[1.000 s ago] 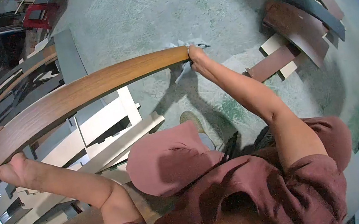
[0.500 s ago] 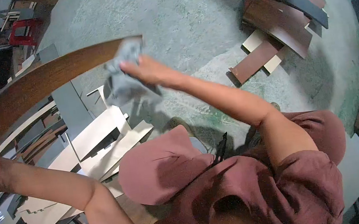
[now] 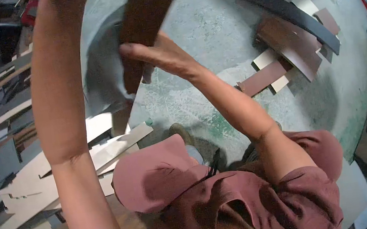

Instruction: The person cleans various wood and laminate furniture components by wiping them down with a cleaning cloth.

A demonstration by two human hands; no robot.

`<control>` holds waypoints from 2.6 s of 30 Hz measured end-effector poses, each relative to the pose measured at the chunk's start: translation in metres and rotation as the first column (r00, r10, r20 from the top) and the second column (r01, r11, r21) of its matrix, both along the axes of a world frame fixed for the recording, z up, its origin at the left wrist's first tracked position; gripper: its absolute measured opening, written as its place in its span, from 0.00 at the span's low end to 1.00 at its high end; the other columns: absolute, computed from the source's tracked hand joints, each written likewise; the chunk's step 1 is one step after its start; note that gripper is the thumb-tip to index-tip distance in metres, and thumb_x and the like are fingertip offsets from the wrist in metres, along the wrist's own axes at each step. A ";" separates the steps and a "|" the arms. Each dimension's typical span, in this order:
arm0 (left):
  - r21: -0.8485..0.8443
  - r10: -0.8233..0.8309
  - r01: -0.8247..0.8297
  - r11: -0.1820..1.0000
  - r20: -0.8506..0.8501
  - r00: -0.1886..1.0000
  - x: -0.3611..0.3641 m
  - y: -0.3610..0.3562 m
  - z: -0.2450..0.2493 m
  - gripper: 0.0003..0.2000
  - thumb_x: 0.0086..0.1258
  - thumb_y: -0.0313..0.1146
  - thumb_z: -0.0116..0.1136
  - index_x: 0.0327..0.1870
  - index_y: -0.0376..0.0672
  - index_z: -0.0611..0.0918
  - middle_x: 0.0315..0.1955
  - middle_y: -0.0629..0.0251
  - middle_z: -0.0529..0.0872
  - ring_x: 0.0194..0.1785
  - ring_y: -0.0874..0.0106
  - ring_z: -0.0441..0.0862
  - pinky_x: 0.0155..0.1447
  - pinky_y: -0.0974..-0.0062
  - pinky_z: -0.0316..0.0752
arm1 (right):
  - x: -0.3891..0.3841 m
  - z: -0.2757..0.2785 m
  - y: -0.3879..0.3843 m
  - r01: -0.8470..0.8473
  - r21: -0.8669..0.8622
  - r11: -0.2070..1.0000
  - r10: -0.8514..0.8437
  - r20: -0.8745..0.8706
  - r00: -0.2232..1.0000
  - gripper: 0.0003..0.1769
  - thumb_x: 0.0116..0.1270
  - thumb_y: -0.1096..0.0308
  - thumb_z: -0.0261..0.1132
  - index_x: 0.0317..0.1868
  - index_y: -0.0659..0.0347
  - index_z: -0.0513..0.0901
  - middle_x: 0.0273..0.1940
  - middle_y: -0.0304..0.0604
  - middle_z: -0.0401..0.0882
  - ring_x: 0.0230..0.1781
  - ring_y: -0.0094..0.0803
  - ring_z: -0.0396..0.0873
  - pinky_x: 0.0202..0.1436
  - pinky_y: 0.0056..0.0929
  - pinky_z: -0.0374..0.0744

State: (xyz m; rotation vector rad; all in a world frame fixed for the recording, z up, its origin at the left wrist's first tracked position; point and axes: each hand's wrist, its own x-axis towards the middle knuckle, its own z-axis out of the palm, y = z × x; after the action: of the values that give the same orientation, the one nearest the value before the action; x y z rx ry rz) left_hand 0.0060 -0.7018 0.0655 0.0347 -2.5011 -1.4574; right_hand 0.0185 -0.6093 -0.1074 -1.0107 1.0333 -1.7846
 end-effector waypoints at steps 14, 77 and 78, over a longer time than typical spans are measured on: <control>-0.533 0.503 -0.090 0.841 0.712 0.489 0.203 -0.005 -0.102 0.38 0.44 0.51 0.65 0.54 0.36 0.67 0.40 0.43 0.77 0.48 0.53 0.75 0.50 0.64 0.69 | 0.010 -0.102 -0.017 0.027 -0.004 1.000 -0.015 0.758 0.652 0.28 0.54 0.50 0.64 0.48 0.61 0.69 0.41 0.37 0.72 0.43 0.25 0.70 0.47 0.24 0.70; -0.247 0.651 -0.638 0.730 0.537 0.537 0.257 0.006 -0.193 0.21 0.60 0.30 0.52 0.54 0.37 0.67 0.32 0.62 0.77 0.31 0.76 0.73 0.35 0.79 0.70 | 0.006 -0.130 -0.028 -0.180 0.400 0.899 0.067 0.280 0.958 0.22 0.63 0.51 0.50 0.44 0.64 0.71 0.32 0.46 0.76 0.27 0.29 0.77 0.28 0.26 0.74; -0.315 0.672 -0.624 0.715 0.555 0.491 0.236 0.002 -0.180 0.21 0.60 0.31 0.52 0.54 0.37 0.67 0.34 0.62 0.77 0.32 0.77 0.73 0.37 0.79 0.70 | 0.036 -0.157 -0.036 -0.255 0.191 0.948 0.254 0.034 0.967 0.22 0.63 0.51 0.51 0.44 0.62 0.73 0.29 0.42 0.77 0.23 0.25 0.75 0.25 0.27 0.73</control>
State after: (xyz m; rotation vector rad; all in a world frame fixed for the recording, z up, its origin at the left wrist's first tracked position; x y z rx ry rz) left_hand 0.2424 -0.7002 -0.1142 1.5542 -2.4875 -1.0966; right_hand 0.0541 -0.6450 -0.2648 -0.9658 1.0003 -1.4481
